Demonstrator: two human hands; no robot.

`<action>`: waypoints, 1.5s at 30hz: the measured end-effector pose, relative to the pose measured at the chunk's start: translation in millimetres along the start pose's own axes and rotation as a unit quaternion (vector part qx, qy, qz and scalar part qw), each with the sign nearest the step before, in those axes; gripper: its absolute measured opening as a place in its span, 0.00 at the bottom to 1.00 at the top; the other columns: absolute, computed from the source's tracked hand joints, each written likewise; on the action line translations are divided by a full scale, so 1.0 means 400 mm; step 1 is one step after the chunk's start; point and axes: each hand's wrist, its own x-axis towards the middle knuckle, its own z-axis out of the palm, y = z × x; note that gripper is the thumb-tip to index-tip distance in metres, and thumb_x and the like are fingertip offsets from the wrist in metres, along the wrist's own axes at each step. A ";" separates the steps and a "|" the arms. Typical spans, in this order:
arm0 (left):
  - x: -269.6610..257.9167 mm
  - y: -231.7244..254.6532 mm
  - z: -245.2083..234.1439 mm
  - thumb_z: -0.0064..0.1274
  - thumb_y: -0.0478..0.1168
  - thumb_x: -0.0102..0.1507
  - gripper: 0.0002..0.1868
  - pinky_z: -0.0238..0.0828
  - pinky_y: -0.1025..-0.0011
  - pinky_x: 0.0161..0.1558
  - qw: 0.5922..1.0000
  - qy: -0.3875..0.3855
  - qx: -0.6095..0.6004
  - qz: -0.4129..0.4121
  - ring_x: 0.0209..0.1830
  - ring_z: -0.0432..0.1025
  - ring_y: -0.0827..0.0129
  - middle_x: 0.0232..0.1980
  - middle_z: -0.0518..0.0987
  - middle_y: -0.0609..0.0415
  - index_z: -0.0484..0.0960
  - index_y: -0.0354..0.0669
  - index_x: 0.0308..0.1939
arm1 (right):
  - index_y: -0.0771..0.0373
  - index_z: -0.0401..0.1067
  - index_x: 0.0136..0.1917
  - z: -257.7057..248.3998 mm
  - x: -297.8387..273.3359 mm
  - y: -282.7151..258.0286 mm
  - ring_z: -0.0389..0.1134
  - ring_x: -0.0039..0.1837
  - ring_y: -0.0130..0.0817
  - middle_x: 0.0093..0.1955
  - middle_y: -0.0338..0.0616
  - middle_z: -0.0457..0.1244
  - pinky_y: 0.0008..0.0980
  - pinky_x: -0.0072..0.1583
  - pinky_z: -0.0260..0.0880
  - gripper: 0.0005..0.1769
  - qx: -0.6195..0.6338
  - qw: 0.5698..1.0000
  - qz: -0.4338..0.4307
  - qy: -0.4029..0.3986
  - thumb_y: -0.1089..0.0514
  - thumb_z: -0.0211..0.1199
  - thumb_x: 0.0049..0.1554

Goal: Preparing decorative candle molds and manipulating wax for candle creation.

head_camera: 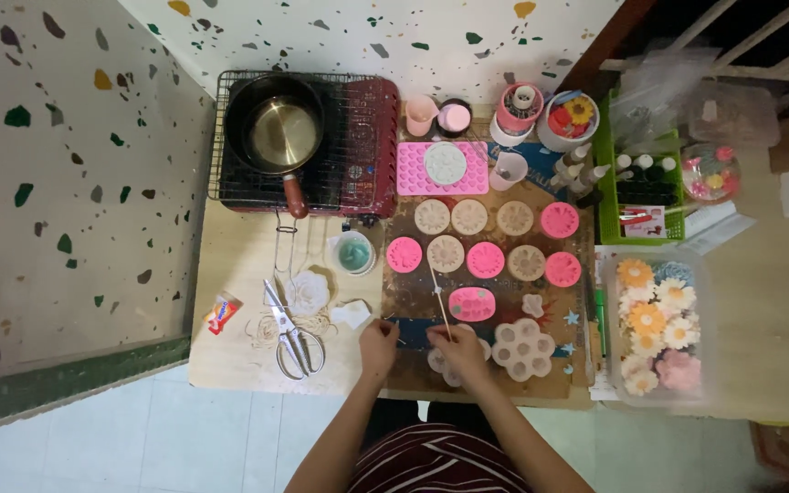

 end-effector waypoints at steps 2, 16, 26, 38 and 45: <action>-0.018 0.036 -0.010 0.60 0.41 0.59 0.10 0.77 0.61 0.41 0.999 -0.026 -0.020 -0.002 0.36 0.81 0.55 0.34 0.85 0.44 0.86 0.37 0.37 | 0.66 0.81 0.53 0.026 0.035 0.059 0.70 0.42 0.24 0.42 0.39 0.72 0.26 0.43 0.68 0.13 0.045 0.998 -0.034 -0.027 0.56 0.68 0.58; 0.139 0.194 0.062 0.55 0.34 0.63 0.12 0.74 0.57 0.50 0.973 -0.054 -0.008 0.222 0.47 0.77 0.51 0.45 0.82 0.42 0.78 0.37 0.50 | 0.61 0.71 0.57 -0.068 -0.026 -0.052 0.47 0.24 0.18 0.40 0.37 0.68 0.22 0.26 0.42 0.16 0.337 0.930 0.145 0.000 0.52 0.63 0.59; 0.243 0.351 0.073 0.50 0.36 0.60 0.16 0.59 0.45 0.62 0.881 0.073 0.344 0.318 0.62 0.66 0.43 0.58 0.73 0.40 0.75 0.36 0.52 | 0.67 0.73 0.61 -0.273 -0.166 0.090 0.45 0.26 0.20 0.36 0.32 0.62 0.25 0.29 0.42 0.18 0.274 0.938 0.161 0.139 0.56 0.63 0.60; 0.102 0.227 -0.014 0.55 0.32 0.60 0.18 0.74 0.61 0.54 0.822 -0.011 0.292 0.489 0.57 0.71 0.54 0.53 0.76 0.44 0.76 0.36 0.54 | 0.68 0.75 0.61 -0.311 -0.150 0.234 0.56 0.33 0.17 0.35 0.29 0.62 0.21 0.35 0.53 0.19 0.249 0.950 0.137 0.129 0.57 0.65 0.58; -0.059 0.598 -0.189 0.57 0.31 0.58 0.13 0.77 0.69 0.46 0.968 -0.052 -0.201 0.143 0.42 0.79 0.68 0.43 0.80 0.51 0.76 0.35 0.47 | 0.62 0.83 0.52 -0.267 -0.255 -0.171 0.57 0.36 0.22 0.40 0.38 0.67 0.25 0.36 0.54 0.12 0.067 0.983 -0.024 0.170 0.56 0.67 0.57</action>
